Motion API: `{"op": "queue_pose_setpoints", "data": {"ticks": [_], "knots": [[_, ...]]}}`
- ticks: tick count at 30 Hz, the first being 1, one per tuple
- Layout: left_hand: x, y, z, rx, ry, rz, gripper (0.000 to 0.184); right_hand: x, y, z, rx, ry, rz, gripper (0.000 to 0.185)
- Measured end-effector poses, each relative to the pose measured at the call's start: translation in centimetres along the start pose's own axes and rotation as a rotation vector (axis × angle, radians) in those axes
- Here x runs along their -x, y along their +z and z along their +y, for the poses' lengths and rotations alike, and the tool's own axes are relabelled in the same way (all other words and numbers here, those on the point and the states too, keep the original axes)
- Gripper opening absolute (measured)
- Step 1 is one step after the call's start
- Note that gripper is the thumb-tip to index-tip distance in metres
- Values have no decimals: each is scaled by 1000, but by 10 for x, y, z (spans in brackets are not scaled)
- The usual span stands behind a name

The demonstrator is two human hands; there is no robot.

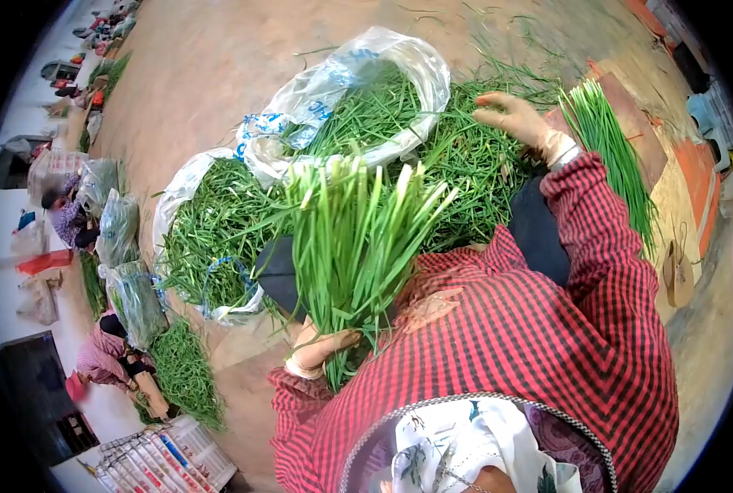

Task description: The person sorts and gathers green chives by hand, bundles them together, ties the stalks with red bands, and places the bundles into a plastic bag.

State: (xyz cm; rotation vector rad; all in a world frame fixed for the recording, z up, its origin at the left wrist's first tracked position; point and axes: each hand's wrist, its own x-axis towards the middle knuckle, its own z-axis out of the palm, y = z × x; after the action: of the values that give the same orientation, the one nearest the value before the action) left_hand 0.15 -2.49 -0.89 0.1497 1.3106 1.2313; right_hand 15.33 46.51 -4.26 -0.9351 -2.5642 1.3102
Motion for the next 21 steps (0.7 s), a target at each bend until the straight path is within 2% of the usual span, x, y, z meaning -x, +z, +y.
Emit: {"op": "queue_pose_setpoints", "data": {"ticks": [2,3,4,5,6,7,8,9,10,11,12,13,14,15,16,19,20,21], "knots": [[-6,9,6,-31,2,-19,34,16,11,-51,-222,-64,-303,70],[-9,18,12,-64,5,-39,33,17,16,-62,-147,-216,-445,70],[-12,36,23,-292,61,-4,33,17,25,-74,-200,-271,-617,73],[-14,37,21,-296,60,-7,33,23,29,-91,-191,-256,-742,77],[-17,35,17,-350,104,-62,34,19,44,-90,-215,-202,-915,77],[-22,30,10,-402,148,-117,36,11,84,-65,-323,-301,-1014,70],[-35,13,-17,-215,124,-119,39,23,79,-79,-349,-329,-954,61],[-33,15,-14,-210,125,-119,39,35,74,-90,-373,-355,-898,54],[-29,16,-8,-304,100,-168,41,37,76,-91,-305,-353,-743,43],[-26,17,-6,-395,72,-216,42,39,74,-91,-220,-298,-730,39],[-26,18,-13,-70,-18,-196,45,36,79,-79,-272,-213,-712,38],[-24,21,-9,-64,-21,-192,45,35,81,-71,-322,-129,-691,37],[-21,25,1,-84,-51,-204,47,41,81,-66,-427,-112,-418,31],[-21,28,7,-105,-82,-219,49,35,70,-61,-444,-86,-404,25],[-23,31,4,-13,-79,-198,52,24,59,-51,-432,-226,-356,23],[-22,28,10,-82,-154,-216,52,7,13,-35,-499,105,-33,22],[-25,29,8,-66,-116,-219,52,9,13,-37,-498,106,-33,22],[-26,32,10,-65,-117,-219,52,13,16,-43,-363,-30,-27,25]]}}
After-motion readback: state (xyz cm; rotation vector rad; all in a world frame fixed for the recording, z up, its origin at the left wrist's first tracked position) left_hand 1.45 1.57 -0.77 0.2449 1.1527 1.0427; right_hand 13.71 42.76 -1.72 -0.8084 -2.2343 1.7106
